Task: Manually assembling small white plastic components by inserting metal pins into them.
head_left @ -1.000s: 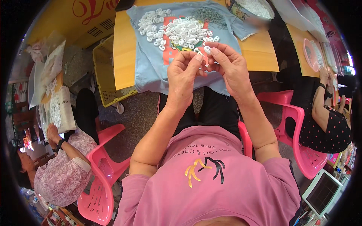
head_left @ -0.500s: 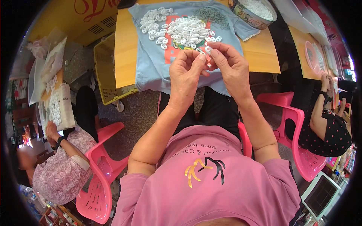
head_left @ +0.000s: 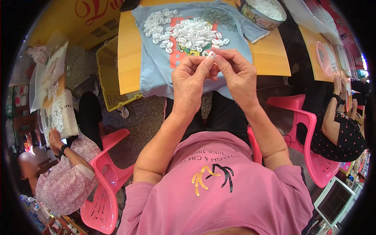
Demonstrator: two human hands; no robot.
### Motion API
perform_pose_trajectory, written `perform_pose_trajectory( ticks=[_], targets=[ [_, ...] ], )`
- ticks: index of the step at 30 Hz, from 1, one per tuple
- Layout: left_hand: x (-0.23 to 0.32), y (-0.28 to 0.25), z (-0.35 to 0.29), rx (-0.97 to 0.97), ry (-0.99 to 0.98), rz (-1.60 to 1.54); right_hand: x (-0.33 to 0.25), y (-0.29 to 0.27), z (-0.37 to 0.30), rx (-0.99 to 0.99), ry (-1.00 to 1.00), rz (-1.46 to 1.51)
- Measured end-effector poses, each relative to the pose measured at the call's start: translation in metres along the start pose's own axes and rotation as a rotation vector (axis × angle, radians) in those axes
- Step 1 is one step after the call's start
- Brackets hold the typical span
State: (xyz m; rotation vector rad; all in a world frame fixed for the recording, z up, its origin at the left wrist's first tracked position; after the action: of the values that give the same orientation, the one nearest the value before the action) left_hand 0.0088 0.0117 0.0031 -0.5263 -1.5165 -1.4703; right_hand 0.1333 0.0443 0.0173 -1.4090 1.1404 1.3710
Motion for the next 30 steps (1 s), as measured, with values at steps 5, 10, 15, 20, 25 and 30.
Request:
perform_pose_trajectory(
  ticks=[5, 10, 15, 20, 25, 30],
  targets=[
    [-0.012, -0.006, 0.001, 0.019, 0.000, -0.009, 0.010, 0.003, 0.001, 0.047, -0.043, -0.019],
    [-0.012, -0.012, 0.001, -0.052, 0.057, 0.150, 0.016, -0.004, 0.009, -0.131, 0.255, 0.266],
    [-0.004, -0.009, 0.003, -0.240, 0.237, 0.187, 0.007, 0.006, 0.000, -0.247, 0.379, 0.509],
    [-0.011, -0.014, -0.004, -0.287, 0.116, 0.052, 0.002, 0.014, -0.011, -0.318, 0.505, 0.667],
    [-0.009, -0.014, -0.006, -0.281, 0.151, -0.067, -0.003, 0.019, -0.015, -0.357, 0.490, 0.682],
    [-0.001, -0.016, -0.005, -0.263, 0.184, -0.046, -0.006, 0.027, -0.016, -0.348, 0.484, 0.696]
  ],
)
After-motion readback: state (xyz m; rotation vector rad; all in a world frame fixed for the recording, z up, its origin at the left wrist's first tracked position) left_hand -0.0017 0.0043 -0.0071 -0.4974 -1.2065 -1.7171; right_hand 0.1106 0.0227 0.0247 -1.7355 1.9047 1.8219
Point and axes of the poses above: each hand's wrist, its own z-axis towards the middle knuckle, its own y-axis out of the palm, x = y × z, the point moved 3 cm from there along z, towards the middle knuckle, and after that the axes turned 15 degrees about y, right-handed, at the moved point
